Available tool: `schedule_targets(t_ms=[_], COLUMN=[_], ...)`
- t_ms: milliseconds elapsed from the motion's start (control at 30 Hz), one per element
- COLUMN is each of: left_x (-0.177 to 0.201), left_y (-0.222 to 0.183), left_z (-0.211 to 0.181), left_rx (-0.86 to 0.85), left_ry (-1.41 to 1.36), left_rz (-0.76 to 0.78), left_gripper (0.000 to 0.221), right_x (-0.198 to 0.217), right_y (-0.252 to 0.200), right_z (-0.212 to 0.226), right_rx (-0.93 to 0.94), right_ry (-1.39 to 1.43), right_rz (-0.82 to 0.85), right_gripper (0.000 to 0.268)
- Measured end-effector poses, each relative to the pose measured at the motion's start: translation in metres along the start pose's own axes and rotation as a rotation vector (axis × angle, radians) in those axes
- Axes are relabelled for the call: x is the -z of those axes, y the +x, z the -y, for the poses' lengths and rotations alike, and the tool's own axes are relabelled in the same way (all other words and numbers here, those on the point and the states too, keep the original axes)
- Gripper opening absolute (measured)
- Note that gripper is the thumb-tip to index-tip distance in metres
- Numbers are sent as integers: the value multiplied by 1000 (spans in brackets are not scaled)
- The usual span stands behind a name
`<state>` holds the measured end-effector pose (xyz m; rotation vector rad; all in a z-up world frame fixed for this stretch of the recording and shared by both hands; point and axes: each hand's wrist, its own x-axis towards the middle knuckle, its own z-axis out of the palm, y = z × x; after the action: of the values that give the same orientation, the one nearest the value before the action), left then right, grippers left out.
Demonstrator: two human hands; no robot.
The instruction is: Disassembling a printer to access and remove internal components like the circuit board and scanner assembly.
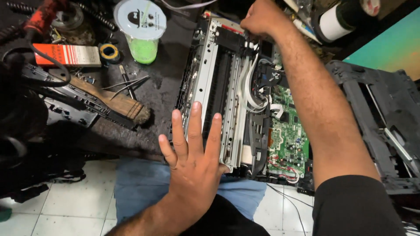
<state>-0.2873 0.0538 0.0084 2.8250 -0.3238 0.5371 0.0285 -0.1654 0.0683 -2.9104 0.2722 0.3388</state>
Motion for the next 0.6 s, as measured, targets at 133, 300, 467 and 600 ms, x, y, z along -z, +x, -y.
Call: schedule_targets(t_ms=[133,300,467,600], left_x=[2,1,1,-3], left_y=[-2,-1,-3,-3], left_z=[1,1,5,5], left_rx=[-12,-6,-41,-33], left_ry=[-21,-19,-1,16], left_rz=[-4,2,6,-17], left_gripper=[144,142,135,135], right_x=[-26,-26,-2,13], right_y=[55,61,9,-9], right_z=[-39,-37,-19,-17], right_rx=[169,247,114,164], right_ry=[-244,-256,-65,319], right_rz=[-25,-73,28,188], right_gripper=[33,10,22,15])
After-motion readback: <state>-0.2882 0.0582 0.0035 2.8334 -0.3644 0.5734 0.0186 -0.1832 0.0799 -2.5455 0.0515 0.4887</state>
